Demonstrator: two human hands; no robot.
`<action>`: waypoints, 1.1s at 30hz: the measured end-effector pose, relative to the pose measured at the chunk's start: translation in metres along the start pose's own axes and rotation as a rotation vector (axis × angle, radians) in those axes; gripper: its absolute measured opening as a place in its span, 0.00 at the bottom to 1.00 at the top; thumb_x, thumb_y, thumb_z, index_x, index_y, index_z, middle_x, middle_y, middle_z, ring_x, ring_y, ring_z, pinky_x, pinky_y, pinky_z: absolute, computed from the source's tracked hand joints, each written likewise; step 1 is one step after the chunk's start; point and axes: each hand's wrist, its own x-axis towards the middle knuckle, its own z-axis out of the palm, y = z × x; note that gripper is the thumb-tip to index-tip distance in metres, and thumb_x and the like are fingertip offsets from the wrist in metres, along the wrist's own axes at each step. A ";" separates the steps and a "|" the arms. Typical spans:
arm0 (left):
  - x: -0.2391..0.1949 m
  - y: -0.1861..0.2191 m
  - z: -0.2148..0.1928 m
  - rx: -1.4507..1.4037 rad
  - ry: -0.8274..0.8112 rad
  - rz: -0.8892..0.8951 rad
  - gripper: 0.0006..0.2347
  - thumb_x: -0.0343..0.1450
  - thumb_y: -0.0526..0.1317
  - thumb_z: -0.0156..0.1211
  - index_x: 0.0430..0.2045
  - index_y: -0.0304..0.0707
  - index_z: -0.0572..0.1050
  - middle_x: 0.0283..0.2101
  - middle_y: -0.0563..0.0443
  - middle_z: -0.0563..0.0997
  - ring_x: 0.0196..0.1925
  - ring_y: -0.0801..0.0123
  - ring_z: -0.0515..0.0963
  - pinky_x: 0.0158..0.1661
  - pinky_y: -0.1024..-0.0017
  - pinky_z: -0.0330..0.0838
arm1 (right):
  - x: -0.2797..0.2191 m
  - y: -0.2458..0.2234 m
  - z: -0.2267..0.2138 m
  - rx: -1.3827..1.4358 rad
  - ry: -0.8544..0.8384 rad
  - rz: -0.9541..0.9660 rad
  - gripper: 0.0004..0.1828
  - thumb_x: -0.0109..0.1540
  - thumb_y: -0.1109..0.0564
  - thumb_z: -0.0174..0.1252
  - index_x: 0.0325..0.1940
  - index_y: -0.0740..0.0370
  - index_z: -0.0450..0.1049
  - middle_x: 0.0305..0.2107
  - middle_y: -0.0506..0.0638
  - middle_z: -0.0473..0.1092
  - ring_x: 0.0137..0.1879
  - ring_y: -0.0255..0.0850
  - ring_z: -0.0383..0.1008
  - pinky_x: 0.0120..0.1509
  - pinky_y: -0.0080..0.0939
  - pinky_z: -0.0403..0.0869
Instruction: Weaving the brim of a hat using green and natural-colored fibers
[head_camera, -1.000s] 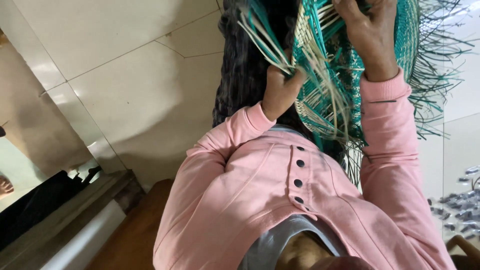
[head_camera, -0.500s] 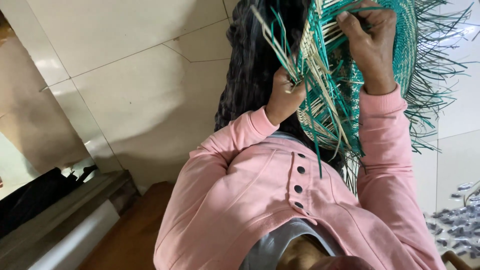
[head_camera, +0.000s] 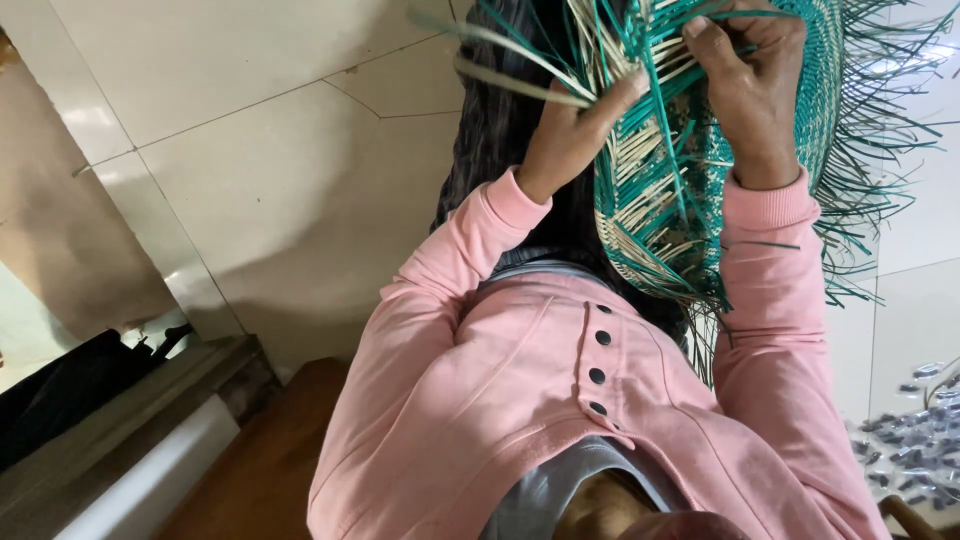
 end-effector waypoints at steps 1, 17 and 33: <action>-0.002 0.002 0.000 0.091 -0.010 0.124 0.12 0.71 0.39 0.63 0.44 0.29 0.76 0.44 0.47 0.82 0.45 0.64 0.83 0.46 0.73 0.79 | -0.001 0.003 -0.001 -0.015 0.000 0.033 0.03 0.78 0.74 0.60 0.52 0.80 0.79 0.34 0.51 0.69 0.34 0.33 0.55 0.40 0.32 0.56; 0.039 0.034 0.004 -0.052 -0.063 0.153 0.14 0.71 0.42 0.64 0.36 0.23 0.82 0.36 0.42 0.88 0.38 0.64 0.90 0.36 0.75 0.85 | 0.001 0.017 -0.005 -0.038 -0.024 -0.023 0.03 0.78 0.76 0.59 0.50 0.84 0.77 0.39 0.56 0.68 0.40 0.39 0.58 0.48 0.38 0.61; -0.002 -0.046 0.014 -0.451 -0.173 -0.039 0.13 0.78 0.36 0.61 0.55 0.27 0.77 0.56 0.42 0.82 0.60 0.58 0.82 0.62 0.67 0.78 | -0.029 -0.031 0.002 0.105 0.013 0.128 0.05 0.74 0.74 0.49 0.48 0.75 0.71 0.43 0.49 0.65 0.42 0.33 0.57 0.48 0.31 0.60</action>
